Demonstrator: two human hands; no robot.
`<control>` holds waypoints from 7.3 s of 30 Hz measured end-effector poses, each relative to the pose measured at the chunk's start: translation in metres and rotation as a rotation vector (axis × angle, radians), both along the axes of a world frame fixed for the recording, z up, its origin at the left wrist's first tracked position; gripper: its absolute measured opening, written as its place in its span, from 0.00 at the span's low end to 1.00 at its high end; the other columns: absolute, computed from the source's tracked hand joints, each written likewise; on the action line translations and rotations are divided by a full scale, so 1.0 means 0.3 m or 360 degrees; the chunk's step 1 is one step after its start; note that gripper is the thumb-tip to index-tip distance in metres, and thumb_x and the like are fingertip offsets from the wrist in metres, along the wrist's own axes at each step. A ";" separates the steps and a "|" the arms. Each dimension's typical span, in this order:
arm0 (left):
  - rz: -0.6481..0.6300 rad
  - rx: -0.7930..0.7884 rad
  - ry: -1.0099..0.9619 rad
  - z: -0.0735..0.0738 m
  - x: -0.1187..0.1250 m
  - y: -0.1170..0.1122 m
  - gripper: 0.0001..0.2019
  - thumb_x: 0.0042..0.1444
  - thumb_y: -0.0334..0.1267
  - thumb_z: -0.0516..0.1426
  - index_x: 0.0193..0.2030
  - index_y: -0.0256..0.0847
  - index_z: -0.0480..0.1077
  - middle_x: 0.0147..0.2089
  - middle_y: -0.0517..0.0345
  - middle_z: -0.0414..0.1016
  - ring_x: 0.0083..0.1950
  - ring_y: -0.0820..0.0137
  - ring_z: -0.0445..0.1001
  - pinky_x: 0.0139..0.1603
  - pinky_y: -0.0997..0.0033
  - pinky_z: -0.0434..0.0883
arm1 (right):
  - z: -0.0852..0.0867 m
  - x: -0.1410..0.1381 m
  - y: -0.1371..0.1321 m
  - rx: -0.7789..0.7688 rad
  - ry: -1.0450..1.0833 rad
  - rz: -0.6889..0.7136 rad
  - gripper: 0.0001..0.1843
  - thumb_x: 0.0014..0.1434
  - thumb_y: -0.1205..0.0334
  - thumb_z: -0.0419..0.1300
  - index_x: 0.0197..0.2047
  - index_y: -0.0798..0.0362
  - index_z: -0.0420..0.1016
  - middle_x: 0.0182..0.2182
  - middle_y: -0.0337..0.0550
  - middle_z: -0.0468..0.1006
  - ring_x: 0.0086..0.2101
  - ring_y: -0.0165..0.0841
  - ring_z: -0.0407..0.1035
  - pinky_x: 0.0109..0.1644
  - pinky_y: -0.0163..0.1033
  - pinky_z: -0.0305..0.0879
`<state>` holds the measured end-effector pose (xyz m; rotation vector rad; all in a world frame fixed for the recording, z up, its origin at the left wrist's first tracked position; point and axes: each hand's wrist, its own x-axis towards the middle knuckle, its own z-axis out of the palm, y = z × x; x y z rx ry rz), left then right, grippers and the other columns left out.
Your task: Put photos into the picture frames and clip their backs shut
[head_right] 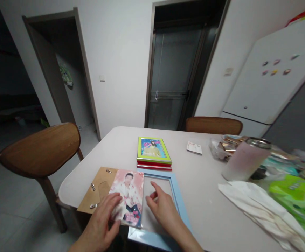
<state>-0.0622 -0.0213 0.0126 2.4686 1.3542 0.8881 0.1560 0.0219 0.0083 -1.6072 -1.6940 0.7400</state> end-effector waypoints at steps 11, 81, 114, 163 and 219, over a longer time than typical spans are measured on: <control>-0.0099 0.0138 -0.0548 0.011 0.086 0.067 0.27 0.46 0.23 0.45 0.56 0.40 0.56 0.57 0.50 0.60 0.58 0.64 0.56 0.57 0.56 0.55 | 0.153 -0.179 -0.014 0.0238 0.1203 0.0152 0.29 0.48 0.63 0.52 0.55 0.54 0.53 0.29 0.37 0.69 0.28 0.27 0.65 0.35 0.34 0.63; 0.0414 -0.0047 0.0106 -0.088 -0.308 0.086 0.21 0.42 0.33 0.58 0.47 0.42 0.66 0.51 0.48 0.67 0.52 0.56 0.64 0.50 0.55 0.64 | 0.054 -0.437 -0.052 0.0290 -0.0564 0.0532 0.27 0.39 0.66 0.56 0.47 0.50 0.62 0.41 0.47 0.64 0.42 0.40 0.57 0.43 0.44 0.55; -0.0289 -0.0433 0.0298 0.005 0.203 0.029 0.22 0.41 0.46 0.60 0.42 0.39 0.64 0.56 0.50 0.60 0.58 0.63 0.55 0.59 0.55 0.47 | 0.007 0.159 -0.022 0.0324 -0.1038 -0.0034 0.15 0.55 0.60 0.45 0.38 0.53 0.70 0.40 0.49 0.66 0.39 0.37 0.61 0.44 0.42 0.58; -0.0367 -0.0406 0.0069 -0.032 0.162 0.029 0.17 0.40 0.39 0.62 0.38 0.38 0.65 0.54 0.49 0.64 0.57 0.63 0.57 0.59 0.56 0.50 | 0.003 0.011 0.183 0.0328 -0.0779 0.0035 0.11 0.52 0.63 0.50 0.36 0.55 0.70 0.34 0.45 0.73 0.36 0.32 0.64 0.40 0.36 0.56; -0.0166 -0.1223 -0.1239 -0.080 0.657 0.263 0.20 0.38 0.21 0.54 0.43 0.32 0.66 0.43 0.50 0.72 0.44 0.65 0.70 0.47 0.68 0.65 | 0.049 0.675 0.127 0.0174 -0.0797 -0.0824 0.18 0.49 0.68 0.47 0.39 0.64 0.72 0.34 0.61 0.74 0.38 0.44 0.68 0.41 0.43 0.57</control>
